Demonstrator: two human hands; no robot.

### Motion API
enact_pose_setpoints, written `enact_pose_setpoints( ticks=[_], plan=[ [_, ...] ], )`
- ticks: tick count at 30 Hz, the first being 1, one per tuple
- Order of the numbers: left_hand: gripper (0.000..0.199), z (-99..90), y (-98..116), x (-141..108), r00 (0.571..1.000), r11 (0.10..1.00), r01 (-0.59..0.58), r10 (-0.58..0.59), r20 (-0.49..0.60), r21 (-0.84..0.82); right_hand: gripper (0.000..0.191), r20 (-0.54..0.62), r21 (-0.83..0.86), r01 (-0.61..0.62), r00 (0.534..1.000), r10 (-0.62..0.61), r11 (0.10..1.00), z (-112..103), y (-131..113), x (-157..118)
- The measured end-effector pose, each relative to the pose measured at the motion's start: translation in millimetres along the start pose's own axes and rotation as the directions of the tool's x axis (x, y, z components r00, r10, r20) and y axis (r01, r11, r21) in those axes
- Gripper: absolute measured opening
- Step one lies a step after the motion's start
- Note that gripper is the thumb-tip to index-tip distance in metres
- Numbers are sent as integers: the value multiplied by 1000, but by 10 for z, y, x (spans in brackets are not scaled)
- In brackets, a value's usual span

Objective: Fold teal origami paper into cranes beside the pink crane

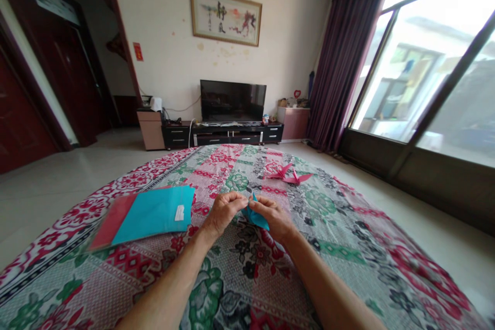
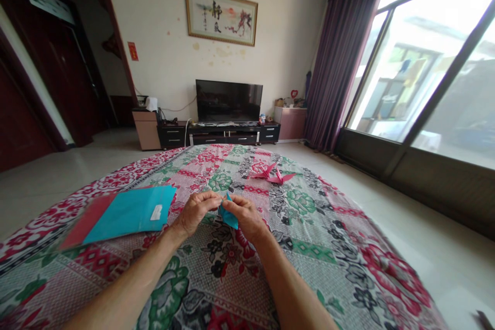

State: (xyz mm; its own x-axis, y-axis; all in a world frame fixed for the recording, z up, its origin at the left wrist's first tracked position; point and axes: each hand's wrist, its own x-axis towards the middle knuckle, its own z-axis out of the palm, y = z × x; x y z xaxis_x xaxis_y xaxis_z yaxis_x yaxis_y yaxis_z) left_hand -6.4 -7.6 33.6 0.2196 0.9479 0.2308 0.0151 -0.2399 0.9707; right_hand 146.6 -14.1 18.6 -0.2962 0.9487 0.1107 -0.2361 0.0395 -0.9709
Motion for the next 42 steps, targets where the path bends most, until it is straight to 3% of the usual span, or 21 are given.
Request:
enact_pose_setpoints(
  ticks=[6, 10, 13, 18, 20, 22, 25, 28, 42],
  plan=[
    [23, -29, 48, 30, 998, 999, -41, 43, -43, 35, 26, -11, 104, 26, 1000, -25, 994, 15, 4, 27],
    [27, -56, 9, 45, 990, 985, -81, 97, -105, 153, 35, -55, 164, 32, 998, -24, 986, 0, -54, 22],
    [27, -43, -76, 59, 991, 973, -44, 71, -114, 227, 42, -65, 191, 19, 998, -7, 981, -8, -107, -2],
    [40, -3, -143, 73, 987, 988, 69, -47, -153, 139, 40, -50, 221, 28, 999, -17, 975, -11, -113, -6],
    [36, -2, -119, 58, 975, 976, -23, 69, -209, 214, 37, -69, 235, 34, 997, -19, 971, -16, -85, 11],
    [25, -2, -78, 33, 935, 927, -185, 268, -232, 327, 32, -100, 239, 52, 995, -29, 970, -23, -51, 32],
    [14, 8, -36, 1, 904, 863, -337, 408, -127, 376, 28, -116, 228, 58, 993, -32, 972, -31, -10, 52],
    [11, 22, -47, -2, 908, 860, -357, 411, -79, 365, 26, -100, 222, 40, 995, -18, 974, -32, 6, 54],
    [10, 17, -80, 28, 900, 864, -380, 428, -85, 330, 26, -108, 166, 25, 994, -7, 986, -12, -27, 29]
  ],
)
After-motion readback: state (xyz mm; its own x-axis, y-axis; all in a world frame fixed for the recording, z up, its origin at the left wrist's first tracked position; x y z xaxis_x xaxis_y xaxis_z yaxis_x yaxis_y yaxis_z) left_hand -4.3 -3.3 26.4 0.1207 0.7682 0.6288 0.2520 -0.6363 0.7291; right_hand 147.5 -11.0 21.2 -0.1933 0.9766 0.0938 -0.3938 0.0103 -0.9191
